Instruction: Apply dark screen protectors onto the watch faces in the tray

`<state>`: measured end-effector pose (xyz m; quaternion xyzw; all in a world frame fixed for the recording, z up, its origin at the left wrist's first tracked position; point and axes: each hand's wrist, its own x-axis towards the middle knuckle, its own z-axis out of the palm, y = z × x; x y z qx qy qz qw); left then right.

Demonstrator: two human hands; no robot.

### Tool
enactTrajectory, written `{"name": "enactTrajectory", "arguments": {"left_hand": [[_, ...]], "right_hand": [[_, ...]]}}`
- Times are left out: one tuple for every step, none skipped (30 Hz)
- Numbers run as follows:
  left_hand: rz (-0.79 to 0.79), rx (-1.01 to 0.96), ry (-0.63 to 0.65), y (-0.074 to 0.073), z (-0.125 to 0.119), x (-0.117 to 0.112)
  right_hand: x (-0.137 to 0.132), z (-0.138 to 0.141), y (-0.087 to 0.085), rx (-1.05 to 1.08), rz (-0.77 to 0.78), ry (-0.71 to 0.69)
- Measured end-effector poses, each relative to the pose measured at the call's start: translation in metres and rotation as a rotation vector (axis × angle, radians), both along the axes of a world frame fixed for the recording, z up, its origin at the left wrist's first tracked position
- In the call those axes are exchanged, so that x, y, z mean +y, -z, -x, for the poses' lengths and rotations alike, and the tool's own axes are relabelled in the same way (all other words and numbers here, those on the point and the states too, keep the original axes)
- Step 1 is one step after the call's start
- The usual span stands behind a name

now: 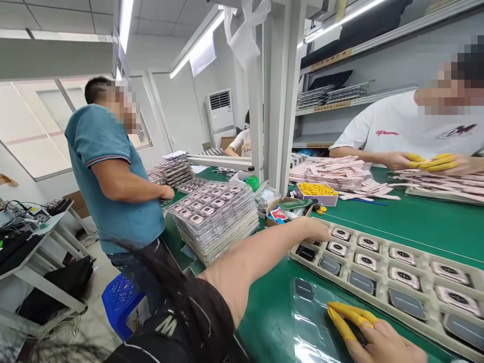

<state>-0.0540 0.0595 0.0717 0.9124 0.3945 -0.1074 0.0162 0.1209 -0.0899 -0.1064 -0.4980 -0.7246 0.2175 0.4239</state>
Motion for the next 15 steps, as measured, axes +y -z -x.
{"name": "enactTrajectory", "arguments": {"left_hand": [[-0.015,-0.170,-0.145,-0.002,0.001,-0.012],[-0.024,-0.345,-0.280,-0.003,0.001,-0.026],[-0.032,-0.552,-0.391,-0.002,0.001,-0.043],[-0.039,-0.780,-0.442,0.002,0.001,-0.061],[-0.022,-0.857,-0.429,0.008,0.000,-0.079],[0.019,-0.925,-0.406,0.017,0.000,-0.096],[0.159,-1.086,-0.396,0.029,-0.001,-0.111],[0.371,-1.223,-0.406,0.042,-0.002,-0.124],[0.561,-1.302,-0.434,0.055,-0.003,-0.134],[0.677,-1.331,-0.442,0.067,-0.003,-0.141],[0.765,-1.341,-0.452,0.078,-0.003,-0.145],[0.820,-1.337,-0.457,0.086,-0.001,-0.148],[0.865,-1.330,-0.458,0.093,0.001,-0.149],[0.913,-1.320,-0.455,0.098,0.004,-0.147],[0.962,-1.300,-0.448,0.101,0.007,-0.145]], "right_hand": [[-0.005,-0.001,-0.007,0.010,0.007,0.024],[-0.010,-0.003,-0.015,0.035,0.004,0.061],[-0.016,-0.004,-0.023,0.073,-0.009,0.106],[-0.020,-0.007,-0.032,0.116,-0.039,0.164],[-0.024,-0.009,-0.040,0.146,-0.075,0.216],[-0.026,-0.012,-0.047,0.162,-0.114,0.255],[-0.028,-0.016,-0.052,0.159,-0.146,0.265],[-0.028,-0.020,-0.057,0.141,-0.169,0.248],[-0.028,-0.024,-0.060,0.108,-0.181,0.210],[-0.028,-0.028,-0.063,0.062,-0.180,0.150],[-0.029,-0.032,-0.065,0.006,-0.167,0.080],[-0.029,-0.035,-0.067,-0.063,-0.139,0.009],[-0.030,-0.037,-0.068,-0.128,-0.109,-0.064],[-0.031,-0.037,-0.069,-0.170,-0.081,-0.110],[-0.032,-0.036,-0.070,-0.194,-0.058,-0.130]]}}
